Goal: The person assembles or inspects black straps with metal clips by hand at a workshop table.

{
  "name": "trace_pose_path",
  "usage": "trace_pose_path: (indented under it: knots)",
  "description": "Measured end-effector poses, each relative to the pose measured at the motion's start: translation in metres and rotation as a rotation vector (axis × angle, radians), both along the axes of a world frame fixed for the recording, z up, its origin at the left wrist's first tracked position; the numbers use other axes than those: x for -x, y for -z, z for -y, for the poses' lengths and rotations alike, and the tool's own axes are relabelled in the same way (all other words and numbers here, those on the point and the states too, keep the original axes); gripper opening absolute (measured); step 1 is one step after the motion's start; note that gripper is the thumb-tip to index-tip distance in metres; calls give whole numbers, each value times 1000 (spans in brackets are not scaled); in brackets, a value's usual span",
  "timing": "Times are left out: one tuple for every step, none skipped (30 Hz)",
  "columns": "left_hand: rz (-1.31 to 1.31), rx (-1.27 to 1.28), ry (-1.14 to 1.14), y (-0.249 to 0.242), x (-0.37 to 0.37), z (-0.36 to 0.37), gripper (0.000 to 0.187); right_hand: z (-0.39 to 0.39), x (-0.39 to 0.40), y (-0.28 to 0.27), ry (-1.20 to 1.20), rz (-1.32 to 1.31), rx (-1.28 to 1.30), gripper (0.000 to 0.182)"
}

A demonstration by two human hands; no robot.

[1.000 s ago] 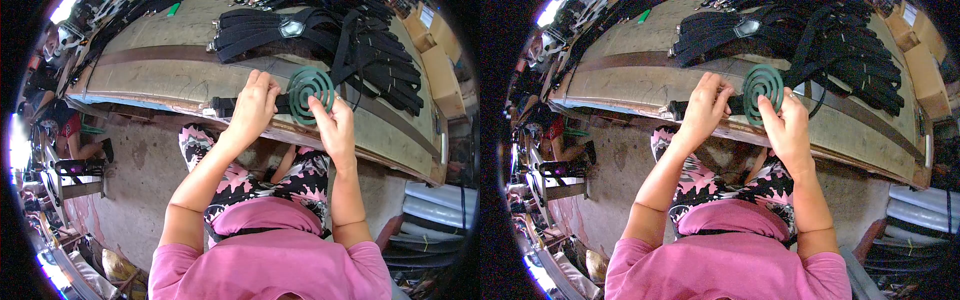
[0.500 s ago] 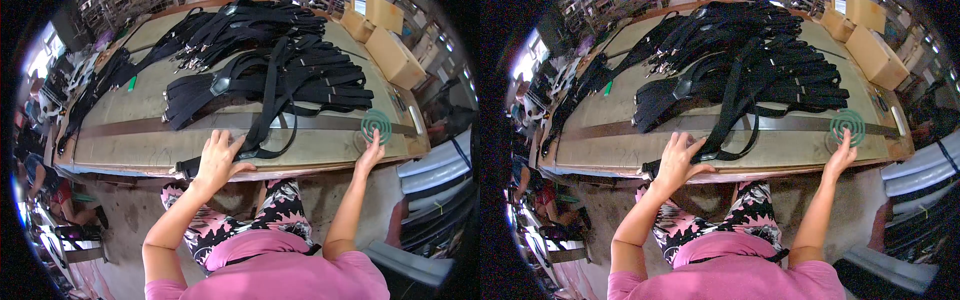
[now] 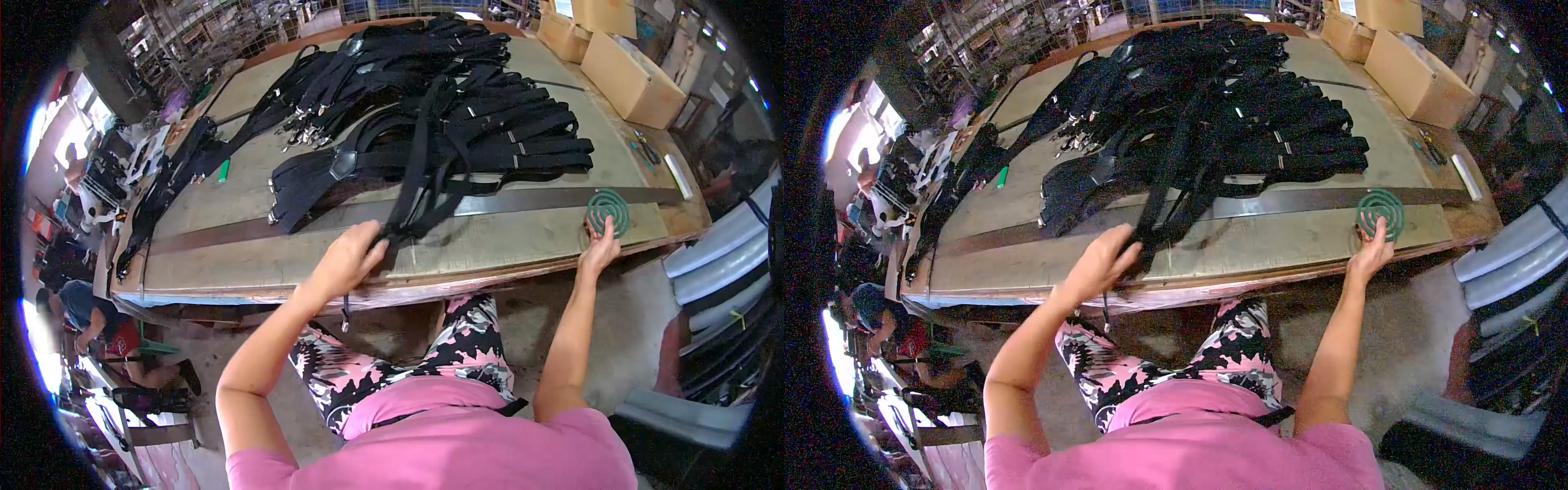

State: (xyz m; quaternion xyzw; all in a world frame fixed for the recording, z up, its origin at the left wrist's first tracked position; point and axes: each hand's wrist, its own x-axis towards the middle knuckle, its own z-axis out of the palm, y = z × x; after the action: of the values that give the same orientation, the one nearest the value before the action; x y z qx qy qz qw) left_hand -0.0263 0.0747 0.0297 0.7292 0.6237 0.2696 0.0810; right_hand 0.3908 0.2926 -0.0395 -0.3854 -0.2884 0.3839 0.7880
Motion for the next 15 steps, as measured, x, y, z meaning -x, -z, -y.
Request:
trace_pose_path:
  knots:
    - [168, 73, -14, -18, -2, -1, 33, 0, -1, 2, 2, -5, 1, 28]
    - [269, 81, -19, -37, -2, -6, 32, -2, -2, 6, -1, 4, -65, 28]
    - [370, 90, -22, -59, 0, -12, 31, -2, -4, 9, 0, 13, -130, 28]
    - [645, 178, -1, -87, -1, -15, 29, 0, -3, 9, 2, 2, -128, 28]
    - [919, 266, 17, -116, -1, -18, 27, 0, -4, 10, 9, -3, -128, 28]
    - [970, 240, 3, -138, 2, -25, 29, -1, -5, 11, 1, -32, -147, 29]
    - [1021, 213, -13, -157, 9, -34, 30, -3, -5, 14, -8, -61, -166, 30]
    - [1166, 329, 73, -177, 34, -48, 32, -8, -9, 20, -12, -89, -164, 32]
    - [1309, 446, 160, -197, 54, -63, 33, -8, -10, 22, -9, -93, -163, 32]
    - [1300, 364, 163, -221, 49, -70, 34, -9, -11, 22, -18, -97, -162, 32]
    - [1290, 279, 165, -242, 47, -79, 35, -9, -11, 21, -28, -102, -164, 33]
    - [1167, 278, 279, -267, 79, -108, 38, -7, -11, 18, -32, -104, -171, 33]
    - [1041, 271, 383, -291, 112, -129, 40, -4, -11, 14, -34, -97, -154, 33]
    - [1038, 256, 374, -309, 110, -130, 40, -2, -9, 13, -39, -92, -139, 34]
    - [1036, 225, 460, -340, 96, -127, 33, -3, -11, 14, -57, -93, -91, 36]
